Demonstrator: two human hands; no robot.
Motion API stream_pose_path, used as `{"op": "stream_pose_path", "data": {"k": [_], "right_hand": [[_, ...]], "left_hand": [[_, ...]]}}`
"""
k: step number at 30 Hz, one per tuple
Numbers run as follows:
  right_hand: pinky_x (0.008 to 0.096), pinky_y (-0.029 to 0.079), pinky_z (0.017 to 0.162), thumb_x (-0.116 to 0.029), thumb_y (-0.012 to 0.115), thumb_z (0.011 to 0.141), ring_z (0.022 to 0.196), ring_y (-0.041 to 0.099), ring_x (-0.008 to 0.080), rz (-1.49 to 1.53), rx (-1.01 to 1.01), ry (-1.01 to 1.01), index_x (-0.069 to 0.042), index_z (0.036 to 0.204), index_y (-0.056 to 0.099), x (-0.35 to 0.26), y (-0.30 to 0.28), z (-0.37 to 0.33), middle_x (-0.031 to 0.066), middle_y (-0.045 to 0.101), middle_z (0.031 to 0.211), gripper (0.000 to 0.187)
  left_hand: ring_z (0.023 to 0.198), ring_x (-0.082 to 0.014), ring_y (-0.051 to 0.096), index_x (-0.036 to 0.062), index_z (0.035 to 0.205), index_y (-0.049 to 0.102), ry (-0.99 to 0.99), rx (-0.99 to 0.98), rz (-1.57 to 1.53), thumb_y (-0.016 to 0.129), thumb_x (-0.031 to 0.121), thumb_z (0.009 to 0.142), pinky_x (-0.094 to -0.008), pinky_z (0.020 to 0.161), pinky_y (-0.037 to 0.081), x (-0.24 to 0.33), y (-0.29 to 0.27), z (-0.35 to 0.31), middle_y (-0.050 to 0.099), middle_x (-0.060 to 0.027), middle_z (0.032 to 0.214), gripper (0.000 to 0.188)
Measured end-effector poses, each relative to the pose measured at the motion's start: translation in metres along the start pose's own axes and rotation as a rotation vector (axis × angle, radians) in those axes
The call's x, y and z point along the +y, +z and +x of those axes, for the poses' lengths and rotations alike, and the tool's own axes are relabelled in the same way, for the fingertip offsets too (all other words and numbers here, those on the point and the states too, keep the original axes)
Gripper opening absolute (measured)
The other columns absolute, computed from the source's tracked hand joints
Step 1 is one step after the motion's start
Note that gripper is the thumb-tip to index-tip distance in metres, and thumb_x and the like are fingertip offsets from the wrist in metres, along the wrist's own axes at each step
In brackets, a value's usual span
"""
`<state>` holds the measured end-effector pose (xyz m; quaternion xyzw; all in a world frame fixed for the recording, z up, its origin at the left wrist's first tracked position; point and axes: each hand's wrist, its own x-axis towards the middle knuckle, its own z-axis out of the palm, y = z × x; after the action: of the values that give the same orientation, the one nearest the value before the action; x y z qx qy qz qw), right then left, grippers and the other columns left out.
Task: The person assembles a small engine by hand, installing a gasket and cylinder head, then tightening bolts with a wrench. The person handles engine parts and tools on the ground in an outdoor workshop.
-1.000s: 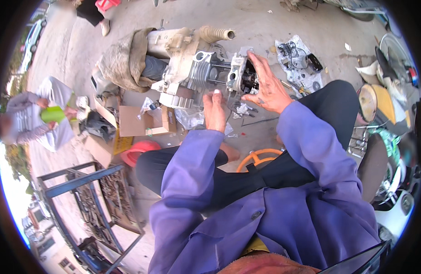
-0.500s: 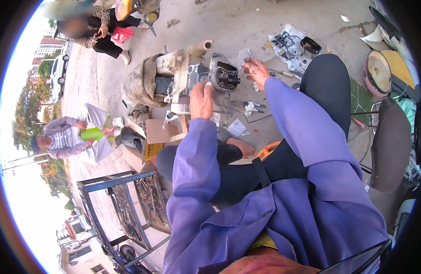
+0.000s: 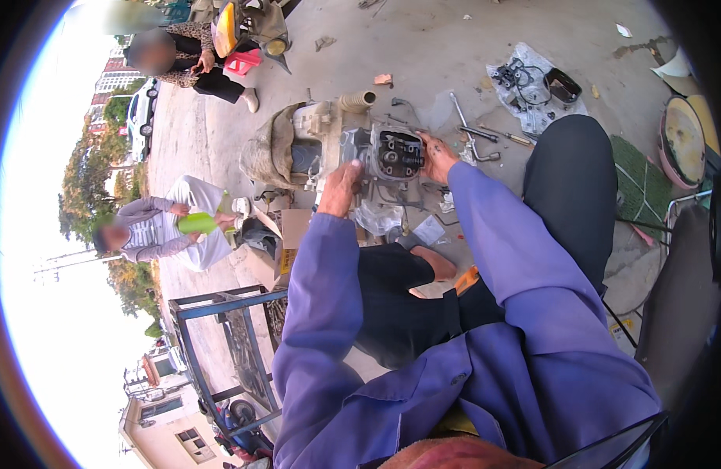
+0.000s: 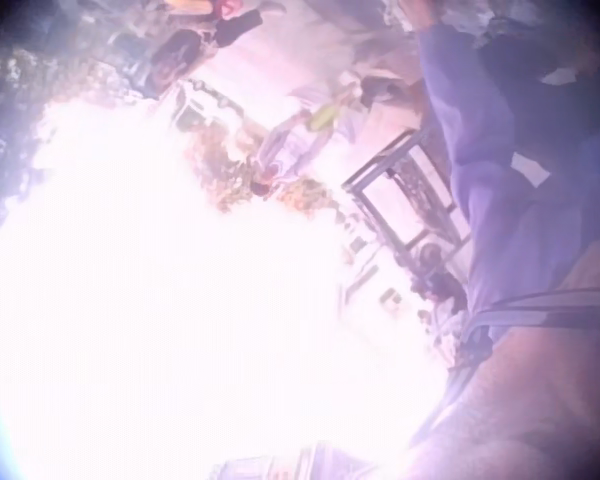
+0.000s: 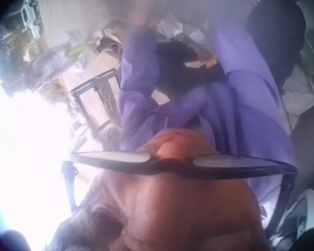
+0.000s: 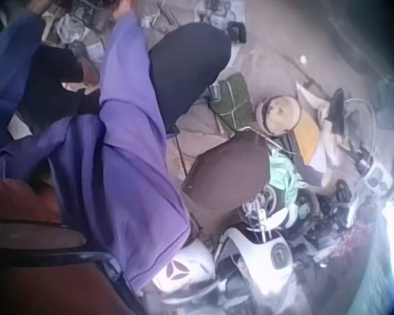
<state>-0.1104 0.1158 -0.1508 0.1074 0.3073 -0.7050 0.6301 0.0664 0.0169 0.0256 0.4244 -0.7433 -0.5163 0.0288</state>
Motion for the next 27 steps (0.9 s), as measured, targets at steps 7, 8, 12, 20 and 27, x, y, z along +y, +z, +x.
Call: {"op": "stream_pose_path", "data": {"k": [7, 8, 12, 20, 27], "right_hand": [[0.0410, 0.051, 0.078, -0.038, 0.051, 0.101, 0.096, 0.065, 0.0208, 0.234, -0.125, -0.039, -0.013, 0.111, 0.065, 0.012, -0.014, 0.036, 0.0046, 0.071, 0.104, 0.031], [0.0407, 0.051, 0.078, -0.038, 0.051, 0.100, 0.096, 0.065, 0.0212, 0.184, -0.085, -0.020, -0.013, 0.111, 0.065, 0.014, -0.010, 0.031, 0.0049, 0.071, 0.104, 0.031], [0.0452, 0.048, 0.083, -0.040, 0.049, 0.100, 0.093, 0.063, 0.0240, 0.082, -0.029, 0.006, -0.015, 0.113, 0.065, 0.014, -0.012, 0.019, 0.0055, 0.070, 0.104, 0.033], [0.0428, 0.049, 0.082, -0.037, 0.052, 0.100, 0.097, 0.063, 0.0241, 0.116, 0.037, -0.014, -0.011, 0.117, 0.064, 0.011, -0.005, 0.016, 0.0072, 0.069, 0.107, 0.033], [0.0380, 0.051, 0.069, -0.021, 0.055, 0.099, 0.082, 0.065, 0.0179, 0.110, -0.057, -0.109, -0.014, 0.111, 0.068, 0.014, -0.013, 0.026, 0.0023, 0.070, 0.095, 0.019]], "left_hand": [[0.086, -0.0124, 0.057, -0.0041, 0.120, 0.064, 0.237, 0.112, 0.292, 0.051, 0.044, 0.103, -0.0289, 0.079, 0.046, -0.012, 0.004, -0.001, 0.065, -0.0056, 0.094, 0.052], [0.087, -0.0125, 0.057, -0.0037, 0.126, 0.062, 0.222, 0.139, 0.250, 0.053, 0.042, 0.103, -0.0285, 0.080, 0.046, -0.032, 0.002, -0.005, 0.066, -0.0056, 0.097, 0.052], [0.088, -0.0133, 0.058, -0.0026, 0.131, 0.060, 0.183, 0.159, 0.125, 0.056, 0.040, 0.102, -0.0286, 0.081, 0.047, -0.033, 0.011, -0.005, 0.066, -0.0059, 0.098, 0.052], [0.086, -0.0144, 0.060, -0.0015, 0.121, 0.065, 0.289, 0.221, 0.154, 0.060, 0.037, 0.099, -0.0304, 0.081, 0.049, -0.038, 0.010, 0.005, 0.068, -0.0063, 0.096, 0.044], [0.097, -0.0179, 0.062, -0.0034, 0.118, 0.067, 0.231, 0.190, -0.016, 0.066, 0.031, 0.095, -0.0322, 0.090, 0.048, -0.022, 0.019, 0.003, 0.069, -0.0108, 0.102, 0.042]]}}
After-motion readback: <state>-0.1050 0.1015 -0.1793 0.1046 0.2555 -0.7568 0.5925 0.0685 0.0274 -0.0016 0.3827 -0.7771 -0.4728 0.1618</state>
